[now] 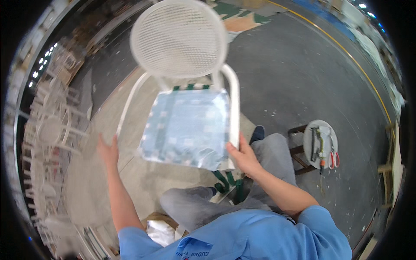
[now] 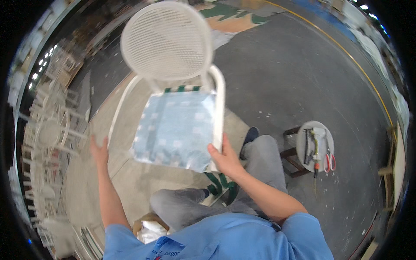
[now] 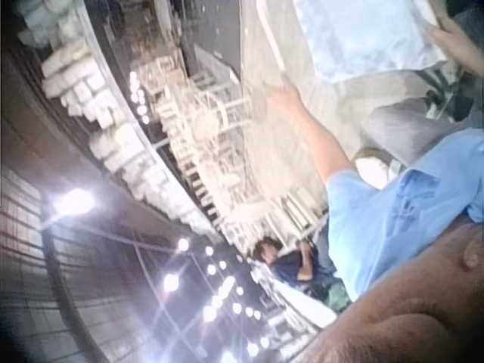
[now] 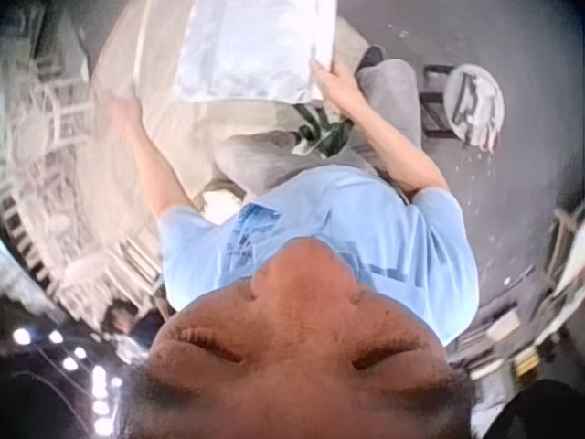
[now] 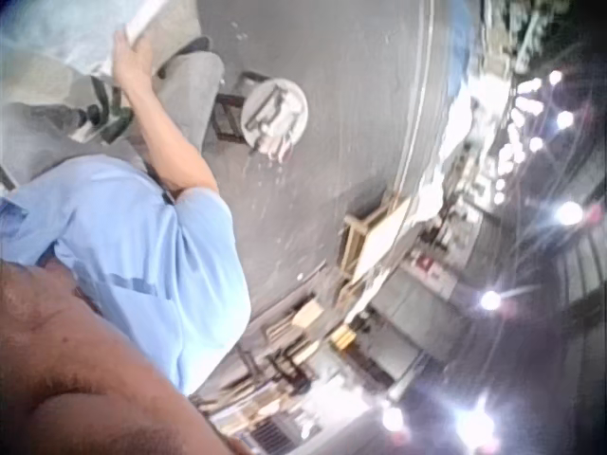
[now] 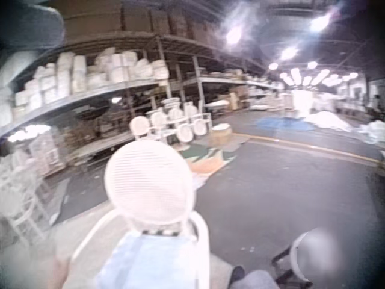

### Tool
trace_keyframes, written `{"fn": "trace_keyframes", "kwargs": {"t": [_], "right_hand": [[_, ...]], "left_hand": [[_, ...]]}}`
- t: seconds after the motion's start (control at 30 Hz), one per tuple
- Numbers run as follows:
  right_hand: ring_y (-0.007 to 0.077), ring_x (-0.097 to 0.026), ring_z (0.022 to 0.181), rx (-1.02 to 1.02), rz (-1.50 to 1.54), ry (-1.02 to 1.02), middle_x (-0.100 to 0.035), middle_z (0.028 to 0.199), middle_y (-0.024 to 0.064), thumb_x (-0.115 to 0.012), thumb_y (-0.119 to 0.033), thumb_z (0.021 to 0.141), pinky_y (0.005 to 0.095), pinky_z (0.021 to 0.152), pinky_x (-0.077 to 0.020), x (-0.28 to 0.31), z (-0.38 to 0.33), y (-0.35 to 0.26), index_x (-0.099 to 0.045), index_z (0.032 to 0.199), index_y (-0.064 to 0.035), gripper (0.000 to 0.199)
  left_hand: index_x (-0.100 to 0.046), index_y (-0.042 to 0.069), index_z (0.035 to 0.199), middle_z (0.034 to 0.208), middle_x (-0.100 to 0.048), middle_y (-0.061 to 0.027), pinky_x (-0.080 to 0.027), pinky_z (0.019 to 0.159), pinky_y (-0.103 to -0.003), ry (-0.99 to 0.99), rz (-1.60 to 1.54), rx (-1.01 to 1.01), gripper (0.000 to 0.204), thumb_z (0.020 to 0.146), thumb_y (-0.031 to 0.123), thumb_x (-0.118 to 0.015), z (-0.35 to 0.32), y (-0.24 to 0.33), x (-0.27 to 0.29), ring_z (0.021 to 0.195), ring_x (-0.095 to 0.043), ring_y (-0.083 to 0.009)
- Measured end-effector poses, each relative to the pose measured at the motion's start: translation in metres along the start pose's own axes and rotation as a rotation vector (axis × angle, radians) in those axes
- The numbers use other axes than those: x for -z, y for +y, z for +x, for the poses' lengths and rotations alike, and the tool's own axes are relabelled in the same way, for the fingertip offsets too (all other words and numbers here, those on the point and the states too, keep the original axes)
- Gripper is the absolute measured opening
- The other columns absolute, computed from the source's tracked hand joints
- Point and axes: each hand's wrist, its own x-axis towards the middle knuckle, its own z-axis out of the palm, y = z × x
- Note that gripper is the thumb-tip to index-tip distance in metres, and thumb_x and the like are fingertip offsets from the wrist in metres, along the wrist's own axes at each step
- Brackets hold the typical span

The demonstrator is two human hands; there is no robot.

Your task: The person places a light blue patterned fabric onto the seat of a white plastic chair and uses a staple gun to secure it. The person then moves the chair to a stack of similar chairs.

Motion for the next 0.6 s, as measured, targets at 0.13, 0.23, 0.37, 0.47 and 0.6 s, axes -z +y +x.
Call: {"fn": "trace_keyframes", "kwargs": {"t": [0.13, 0.23, 0.37, 0.47, 0.6], "right_hand": [[0.0145, -0.051, 0.107, -0.058, 0.115, 0.04, -0.054, 0.12, 0.01, -0.067, -0.025, 0.093, 0.029, 0.094, -0.0431, -0.011, -0.013, 0.001, -0.021, 0.151, -0.002, 0.077], [0.0132, -0.055, 0.088, -0.061, 0.139, 0.125, -0.056, 0.103, 0.0069, -0.07, -0.011, 0.088, 0.0277, 0.078, -0.0482, -0.016, -0.014, 0.001, -0.024, 0.149, -0.0026, 0.077], [0.0127, -0.056, 0.071, -0.093, 0.026, 0.161, -0.057, 0.093, 0.0058, -0.07, 0.0, 0.081, 0.0273, 0.059, -0.0481, -0.014, -0.008, -0.008, -0.03, 0.145, -0.0034, 0.076], [0.0121, -0.055, 0.066, -0.034, 0.006, 0.162, -0.059, 0.091, 0.0062, -0.07, 0.003, 0.078, 0.027, 0.053, -0.0465, 0.004, 0.013, -0.014, -0.036, 0.142, -0.0032, 0.073], [0.0119, -0.053, 0.06, -0.037, -0.026, 0.001, -0.061, 0.092, 0.0074, -0.069, 0.003, 0.075, 0.0271, 0.052, -0.0447, 0.013, 0.058, -0.032, -0.044, 0.138, -0.002, 0.068]], "left_hand": [[-0.047, -0.002, 0.139, 0.132, -0.055, -0.0282, -0.044, 0.1, -0.048, -0.435, 0.043, 0.031, 0.086, 0.077, 0.053, -0.073, 0.002, -0.022, -0.021, 0.122, -0.054, -0.0403], [-0.063, -0.004, 0.118, 0.101, -0.069, -0.0227, -0.051, 0.083, -0.042, -0.457, -0.03, 0.111, 0.062, 0.077, 0.041, -0.074, 0.013, -0.018, -0.031, 0.095, -0.068, -0.0342], [-0.068, -0.003, 0.093, 0.076, -0.068, -0.0126, -0.049, 0.066, -0.038, -0.577, -0.273, 0.222, 0.04, 0.076, 0.032, -0.074, 0.007, -0.021, -0.034, 0.07, -0.065, -0.0236], [-0.068, -0.003, 0.088, 0.072, -0.066, -0.0111, -0.048, 0.063, -0.036, -0.527, -0.296, 0.222, 0.035, 0.076, 0.029, -0.074, 0.003, -0.011, -0.032, 0.066, -0.063, -0.0209], [-0.068, -0.003, 0.083, 0.07, -0.066, -0.0111, -0.047, 0.06, -0.036, -0.444, -0.287, 0.305, 0.032, 0.076, 0.028, -0.073, -0.024, -0.031, -0.012, 0.064, -0.063, -0.0209]]}}
